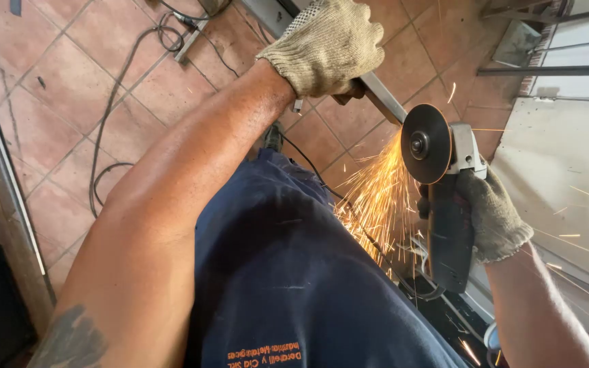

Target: Marking and cutting metal beams using a square, marker, and angle grinder

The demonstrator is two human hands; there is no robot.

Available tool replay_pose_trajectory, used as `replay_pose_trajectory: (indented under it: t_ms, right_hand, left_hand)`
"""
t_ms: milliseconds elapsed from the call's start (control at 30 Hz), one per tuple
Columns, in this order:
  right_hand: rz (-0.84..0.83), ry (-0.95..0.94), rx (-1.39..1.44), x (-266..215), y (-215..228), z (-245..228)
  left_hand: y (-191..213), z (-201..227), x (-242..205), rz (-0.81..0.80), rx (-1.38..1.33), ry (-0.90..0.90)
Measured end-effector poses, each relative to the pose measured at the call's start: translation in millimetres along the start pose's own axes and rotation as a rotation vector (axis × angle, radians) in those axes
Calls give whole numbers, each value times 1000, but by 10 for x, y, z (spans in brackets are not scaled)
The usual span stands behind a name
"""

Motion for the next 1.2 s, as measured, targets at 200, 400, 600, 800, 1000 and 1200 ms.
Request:
replay_pose_trajectory:
  t_ms: [200,400,600,800,1000,1200]
  right_hand:
    - [31,-84,28,5,99,109]
    - [212,-186,-120,28,91,59]
    - [73,-158,69,-2,72,56]
    - [117,-179,-90,5,3,-61]
    - [119,-142,-105,11,-75,-132]
    - [50,-80,61,62,-51,-91]
  left_hand:
    - [-60,1,2,59,-14,-11]
    - [-60,15,0,71,-22,0]
    - [-17,27,4,-18,-13,8]
    - [-115,20,-8,93,-4,-8]
    - [-117,10,-32,159,-17,13]
    - [-103,22,9,97,-15,29]
Point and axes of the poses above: each hand's wrist, its own x-axis towards the middle knuckle, its own y-axis out of the back of the hand, z = x × y, the point moved 2 cm from there along x, towards the middle knuckle, and after that the axes turned 14 degrees about -x, right-handed, at the moved point
